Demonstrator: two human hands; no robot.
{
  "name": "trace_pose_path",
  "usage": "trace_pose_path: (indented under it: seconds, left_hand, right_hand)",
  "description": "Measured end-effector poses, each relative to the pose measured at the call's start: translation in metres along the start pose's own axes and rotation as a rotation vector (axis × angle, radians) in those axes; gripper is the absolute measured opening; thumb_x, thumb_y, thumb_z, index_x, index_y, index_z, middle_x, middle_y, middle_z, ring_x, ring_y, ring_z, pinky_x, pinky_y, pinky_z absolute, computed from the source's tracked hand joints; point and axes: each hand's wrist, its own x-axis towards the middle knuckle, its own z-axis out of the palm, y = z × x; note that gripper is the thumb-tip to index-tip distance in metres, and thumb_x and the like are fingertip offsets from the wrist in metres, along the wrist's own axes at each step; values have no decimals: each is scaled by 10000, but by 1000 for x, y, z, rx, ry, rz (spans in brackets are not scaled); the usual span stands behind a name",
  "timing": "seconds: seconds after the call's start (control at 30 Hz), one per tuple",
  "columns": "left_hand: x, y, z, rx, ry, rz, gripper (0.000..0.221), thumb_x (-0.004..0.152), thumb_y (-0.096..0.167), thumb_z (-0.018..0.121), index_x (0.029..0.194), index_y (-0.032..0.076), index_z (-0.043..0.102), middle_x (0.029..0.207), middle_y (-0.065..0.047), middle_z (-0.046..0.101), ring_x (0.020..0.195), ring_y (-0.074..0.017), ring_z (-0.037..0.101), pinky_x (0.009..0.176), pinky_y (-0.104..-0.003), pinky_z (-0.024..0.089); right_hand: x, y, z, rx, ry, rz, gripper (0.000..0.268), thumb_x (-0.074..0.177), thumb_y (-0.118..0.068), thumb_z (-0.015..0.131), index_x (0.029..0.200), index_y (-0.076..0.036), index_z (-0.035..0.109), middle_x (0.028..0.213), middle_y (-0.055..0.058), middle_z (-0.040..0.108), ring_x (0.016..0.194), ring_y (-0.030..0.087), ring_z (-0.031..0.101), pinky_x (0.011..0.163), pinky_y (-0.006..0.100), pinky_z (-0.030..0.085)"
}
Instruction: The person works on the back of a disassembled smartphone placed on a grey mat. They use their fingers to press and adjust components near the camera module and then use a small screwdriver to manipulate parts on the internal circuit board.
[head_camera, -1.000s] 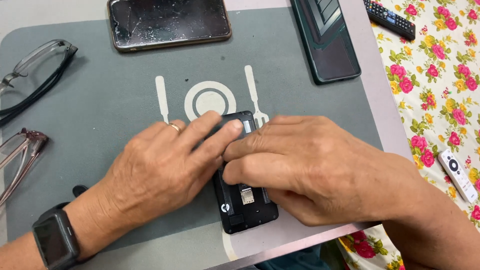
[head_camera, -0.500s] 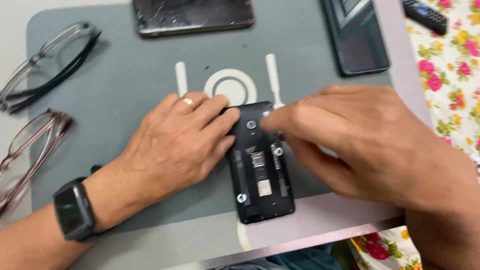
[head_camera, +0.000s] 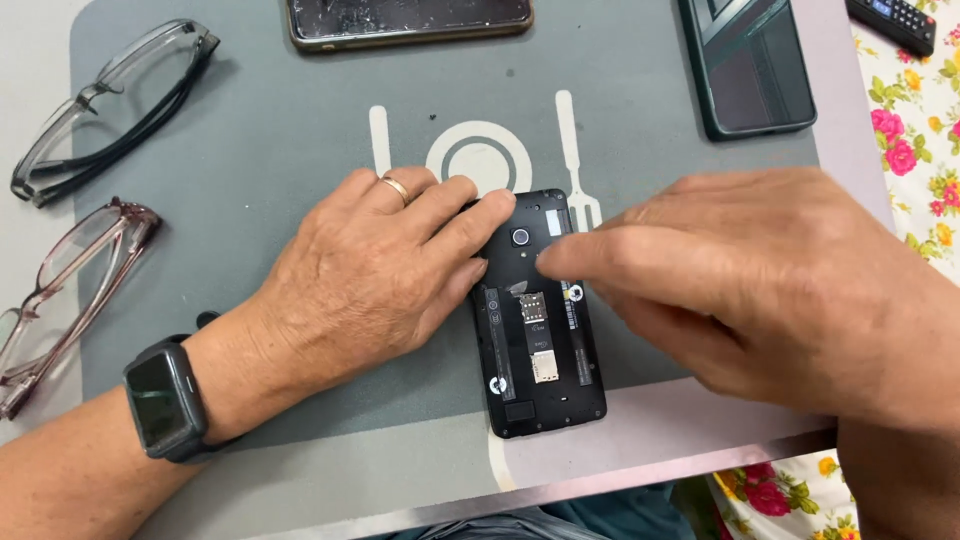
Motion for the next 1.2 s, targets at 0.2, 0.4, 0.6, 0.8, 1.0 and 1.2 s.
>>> trace_pose_path:
  seconds: [0.2,0.4,0.6,0.8,1.0,1.2]
  left_hand:
    - [0,-1,1,7,-26,7,471,1000,407,757,1402,201,622,1205,26,680,1055,-231,718,757,-353,516]
    - [0,-1,1,-31,15,7,355,1022,346,756,1323,186,656,1226,16,677,1027,-233,692,738,-358,502]
    - [0,-2,-1,-30,-31,18,322,999,361,737,1254,183,652,1247,-5,683,1061,-265,702,768,-387,515]
    - [-2,-3,2,40,5,33,289,1021,356,736,1259,202,678,1276,22,705,1043,-225,717,755,-347,507]
    - [-2,-3,0,23,-28,29,322,1014,372,731,1273,192,664,1273,21,687,1054,-233,699,761,-359,509]
    - [-1,-3,0,-3,-40,25,313,1013,360,722,1269,191,657,1267,13,678,1061,-240,695,755,-368,512]
  right_hand:
    - [-4,6,5,-245,84,58,157,1138,-235,804,1247,-122,790,587,51,472,600,307,600,626,407,516]
    - [4,-2,-2,25,-13,-32,579,871,121,501,1384,-90,666,1396,128,756,1038,286,755,818,428,576]
    - [8,-3,-6,18,29,14,318,1073,29,540,1349,-66,666,1224,57,796,723,312,623,712,424,516]
    - [-4,0,-4,65,-18,-46,503,986,142,534,1433,-75,614,1109,85,759,737,310,621,664,442,516]
    - [4,0,-5,-30,44,-15,313,1042,48,643,1333,-66,659,1044,41,755,670,322,572,680,441,511]
    - [1,2,3,-51,128,-76,261,1063,116,718,1293,-5,699,811,63,663,779,256,696,777,424,609]
